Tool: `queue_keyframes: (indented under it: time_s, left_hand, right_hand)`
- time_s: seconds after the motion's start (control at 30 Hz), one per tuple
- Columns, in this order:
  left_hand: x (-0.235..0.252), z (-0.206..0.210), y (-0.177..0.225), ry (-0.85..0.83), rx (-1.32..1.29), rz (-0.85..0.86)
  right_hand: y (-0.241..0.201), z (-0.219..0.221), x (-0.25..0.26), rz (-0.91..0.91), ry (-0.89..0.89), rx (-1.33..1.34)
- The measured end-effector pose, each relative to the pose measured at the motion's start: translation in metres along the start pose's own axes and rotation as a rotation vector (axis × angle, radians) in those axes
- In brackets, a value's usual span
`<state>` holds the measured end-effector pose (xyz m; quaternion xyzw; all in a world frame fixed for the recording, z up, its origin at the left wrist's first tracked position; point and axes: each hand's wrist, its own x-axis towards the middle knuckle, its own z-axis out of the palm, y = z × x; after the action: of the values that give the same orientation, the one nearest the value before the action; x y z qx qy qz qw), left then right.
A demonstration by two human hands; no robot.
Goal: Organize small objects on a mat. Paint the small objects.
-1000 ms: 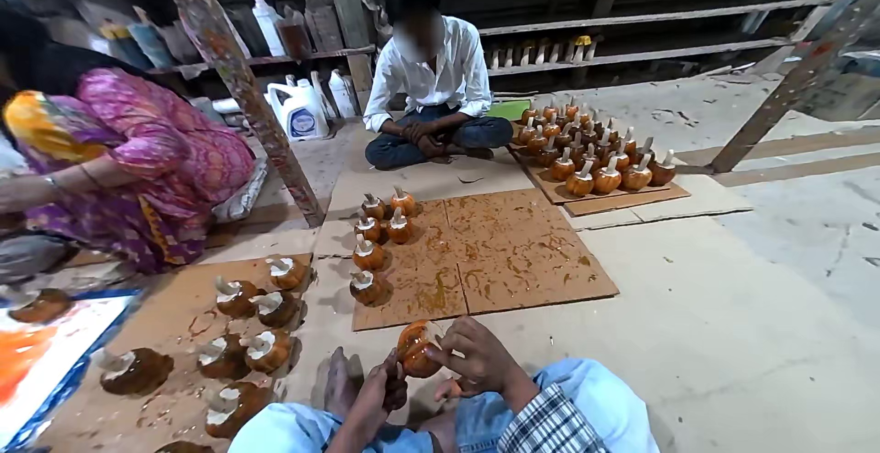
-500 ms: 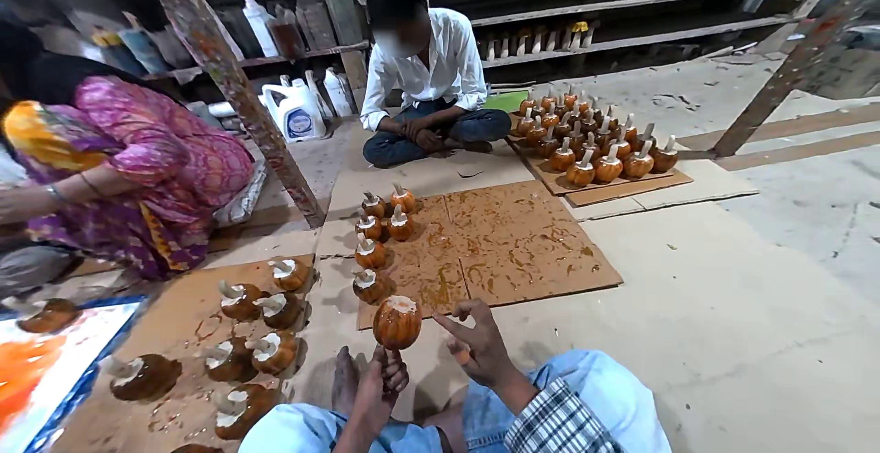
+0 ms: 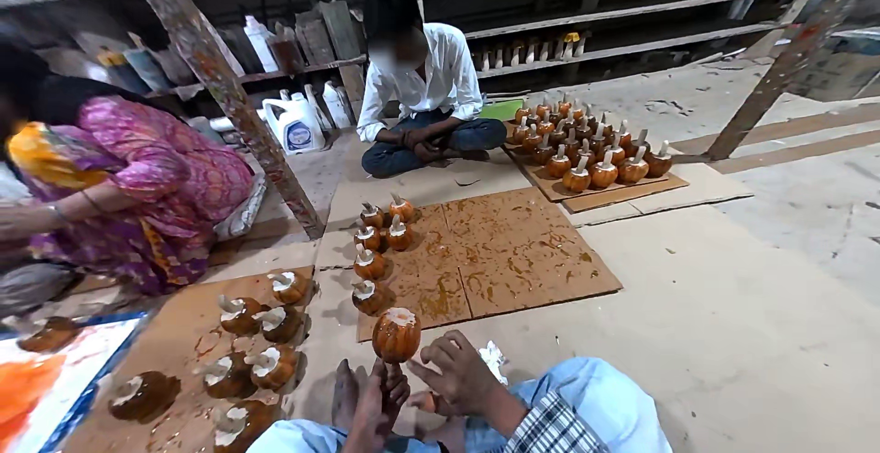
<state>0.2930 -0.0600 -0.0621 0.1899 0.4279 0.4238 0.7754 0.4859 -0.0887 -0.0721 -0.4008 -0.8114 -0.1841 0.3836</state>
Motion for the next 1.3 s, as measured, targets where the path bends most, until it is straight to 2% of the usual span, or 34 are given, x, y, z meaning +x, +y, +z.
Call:
queue_keyframes:
  time_s: [0.03,0.1,0.2,0.3,0.37,0.47,0.53,0.6,0.67,0.73,0.93,1.13,1.23,1.3]
  left_hand:
    - [-0.001,0.003,0.001,0.015,-0.021,0.005]
    - [0.0,0.003,0.0,0.033,-0.065,0.015]
    - [0.002,-0.001,-0.002,0.101,-0.015,0.113]
    - [0.014,-0.014,-0.005,-0.001,0.2,0.379]
    - [0.024,-0.017,0.0,0.007,0.512,0.508]
    - [0.04,0.0,0.024,0.101,1.162,0.663]
    - [0.052,0.033,0.048,0.074,1.483,0.708]
    - [0.075,0.065,0.071,0.013,1.719,0.648]
    - [0.103,0.093,0.088,-0.023,1.931,0.545]
    - [0.133,0.11,0.101,-0.022,2.09,0.503]
    - [0.201,0.135,0.12,0.11,2.37,0.399]
    - [0.225,0.143,0.119,0.13,2.635,0.238]
    - [0.231,0.14,0.121,0.147,2.632,0.324]
    - [0.229,0.127,0.116,0.178,2.533,0.577]
  right_hand:
    - [-0.001,-0.003,-0.001,-0.014,0.027,0.033]
    - [-0.001,-0.009,-0.002,0.08,0.116,0.109]
    - [0.015,-0.017,0.002,0.404,0.275,0.259]
    - [0.038,-0.015,0.004,0.823,0.499,0.57]
    - [0.048,-0.014,0.004,1.191,0.621,0.757]
    - [0.062,-0.014,0.003,1.816,0.73,1.055]
    - [0.067,-0.005,0.001,1.977,0.747,1.094]
    - [0.065,0.006,0.001,1.908,0.656,1.043]
    - [0.063,0.015,0.001,1.743,0.554,0.995]
    - [0.062,0.022,0.001,1.64,0.535,0.97]
    - [0.067,0.035,-0.006,1.635,0.573,0.989]
    - [0.067,0.044,-0.007,1.57,0.498,1.005]
    - [0.068,0.045,-0.006,1.588,0.482,1.033]
    - [0.07,0.045,-0.008,1.59,0.47,1.028]
